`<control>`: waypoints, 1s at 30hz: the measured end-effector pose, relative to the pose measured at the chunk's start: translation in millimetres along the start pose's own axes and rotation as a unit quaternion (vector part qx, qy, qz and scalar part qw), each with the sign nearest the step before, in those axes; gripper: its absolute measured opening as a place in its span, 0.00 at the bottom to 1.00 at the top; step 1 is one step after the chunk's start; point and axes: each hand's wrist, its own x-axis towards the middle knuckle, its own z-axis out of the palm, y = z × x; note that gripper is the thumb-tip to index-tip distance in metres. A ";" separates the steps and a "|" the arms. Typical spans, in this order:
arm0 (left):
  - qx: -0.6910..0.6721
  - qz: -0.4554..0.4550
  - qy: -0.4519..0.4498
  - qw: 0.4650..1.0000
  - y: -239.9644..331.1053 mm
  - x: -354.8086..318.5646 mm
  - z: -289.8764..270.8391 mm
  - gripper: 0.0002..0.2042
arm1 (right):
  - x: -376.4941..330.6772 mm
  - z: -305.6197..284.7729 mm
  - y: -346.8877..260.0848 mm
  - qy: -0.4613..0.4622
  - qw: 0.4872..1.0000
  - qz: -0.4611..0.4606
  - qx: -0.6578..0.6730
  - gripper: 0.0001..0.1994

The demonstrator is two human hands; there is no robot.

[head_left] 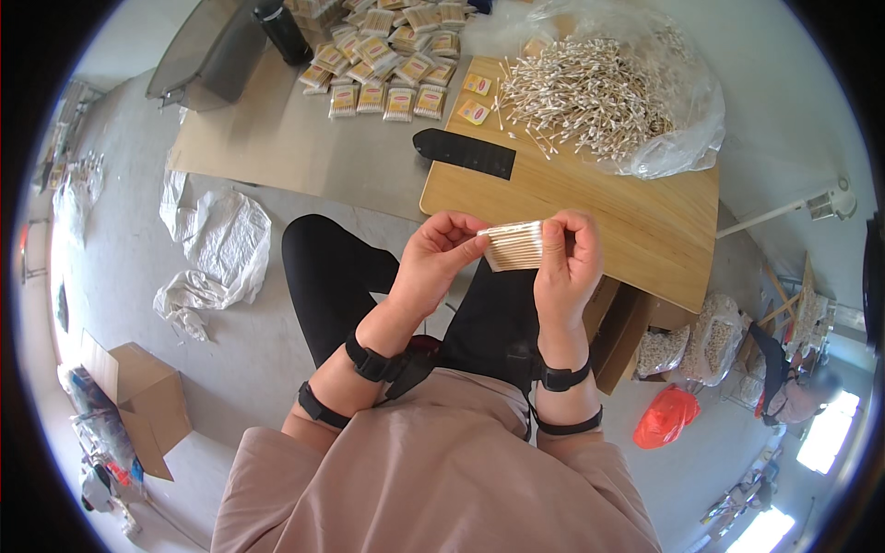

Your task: Packaging bunches of cotton swabs into small plastic bags.

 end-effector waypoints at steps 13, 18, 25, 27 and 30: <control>0.097 -0.086 -0.014 0.991 7.3 6.0 -8.8 0.10 | 17.9 -3.4 20.7 -0.105 0.956 0.207 0.179 0.06; 0.113 -0.051 -0.003 0.992 -5.9 11.8 -17.9 0.11 | 12.4 -8.1 36.4 -0.157 0.966 0.186 0.085 0.06; 0.315 0.043 -0.042 0.947 -9.1 28.9 -12.9 0.11 | 13.9 8.3 34.9 -0.178 0.972 -0.081 -0.130 0.06; 0.304 0.036 -0.052 0.950 -11.2 35.0 -15.4 0.11 | 11.8 10.5 42.5 -0.176 0.973 -0.076 -0.132 0.06; 0.283 0.049 -0.049 0.957 -25.5 46.8 -28.2 0.08 | 5.5 14.4 56.1 -0.167 0.981 -0.013 -0.101 0.05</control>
